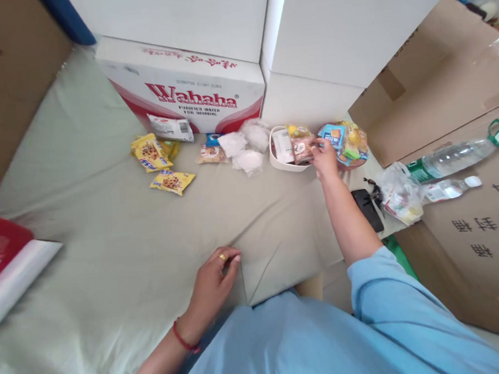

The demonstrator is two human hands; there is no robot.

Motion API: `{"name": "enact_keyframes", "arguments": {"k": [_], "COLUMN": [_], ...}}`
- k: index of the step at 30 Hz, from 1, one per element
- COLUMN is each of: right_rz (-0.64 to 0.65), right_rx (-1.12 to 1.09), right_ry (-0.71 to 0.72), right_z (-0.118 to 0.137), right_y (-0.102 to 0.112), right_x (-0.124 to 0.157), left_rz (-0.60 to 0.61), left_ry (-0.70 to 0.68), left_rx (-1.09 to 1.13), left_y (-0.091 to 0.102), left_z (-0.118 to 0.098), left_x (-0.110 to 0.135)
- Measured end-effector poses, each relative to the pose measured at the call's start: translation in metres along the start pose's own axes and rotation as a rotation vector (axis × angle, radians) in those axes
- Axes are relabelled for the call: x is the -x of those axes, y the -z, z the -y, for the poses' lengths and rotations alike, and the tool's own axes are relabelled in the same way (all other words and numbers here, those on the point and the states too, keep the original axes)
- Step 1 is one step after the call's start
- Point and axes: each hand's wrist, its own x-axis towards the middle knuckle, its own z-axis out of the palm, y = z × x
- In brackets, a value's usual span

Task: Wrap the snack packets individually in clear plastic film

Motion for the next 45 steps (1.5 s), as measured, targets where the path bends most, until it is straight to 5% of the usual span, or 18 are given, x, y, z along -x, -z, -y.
{"name": "enact_keyframes", "arguments": {"k": [4, 8, 14, 20, 23, 26, 29, 31, 34, 36, 41, 45], "right_rz": [-0.006, 0.019, -0.083, 0.278, 0.312, 0.129, -0.2, -0.281, -0.199, -0.086, 0.278, 0.215], "right_rx": [0.47, 0.751, 0.728, 0.745, 0.736, 0.666, 0.641, 0.708, 0.777, 0.799, 0.904, 0.852], "right_ry": [-0.062, 0.021, 0.232, 0.289, 0.301, 0.328, 0.138, 0.025, -0.012, 0.003, 0.203, 0.176], "right_z": [0.024, 0.039, 0.036, 0.032, 0.033, 0.029, 0.013, -0.002, -0.021, -0.03, -0.045, -0.05], "right_y": [-0.023, -0.019, 0.003, -0.036, -0.048, -0.021, 0.046, 0.097, 0.153, 0.169, 0.17, 0.169], "right_x": [0.009, 0.023, 0.001, -0.023, -0.029, -0.045, -0.064, -0.07, -0.069, -0.068, -0.085, -0.097], "left_rz": [-0.047, -0.081, -0.061, -0.07, -0.073, -0.073, -0.075, -0.071, -0.061, -0.057, -0.061, -0.061], "left_ry": [-0.202, -0.32, -0.356, -0.37, -0.384, -0.382, -0.382, -0.386, -0.39, -0.389, -0.382, -0.359], "left_rx": [-0.091, -0.191, -0.215, -0.247, -0.241, -0.227, -0.23, -0.237, -0.237, -0.239, -0.253, -0.237], "left_y": [-0.01, -0.015, -0.013, -0.014, -0.014, -0.012, -0.012, -0.013, -0.014, -0.014, -0.013, -0.013], "left_z": [0.012, 0.014, 0.012, 0.014, 0.014, 0.013, 0.013, 0.014, 0.015, 0.016, 0.015, 0.014], "left_x": [0.011, 0.012, 0.008, 0.009, 0.009, 0.009, 0.01, 0.01, 0.011, 0.011, 0.01, 0.01]}}
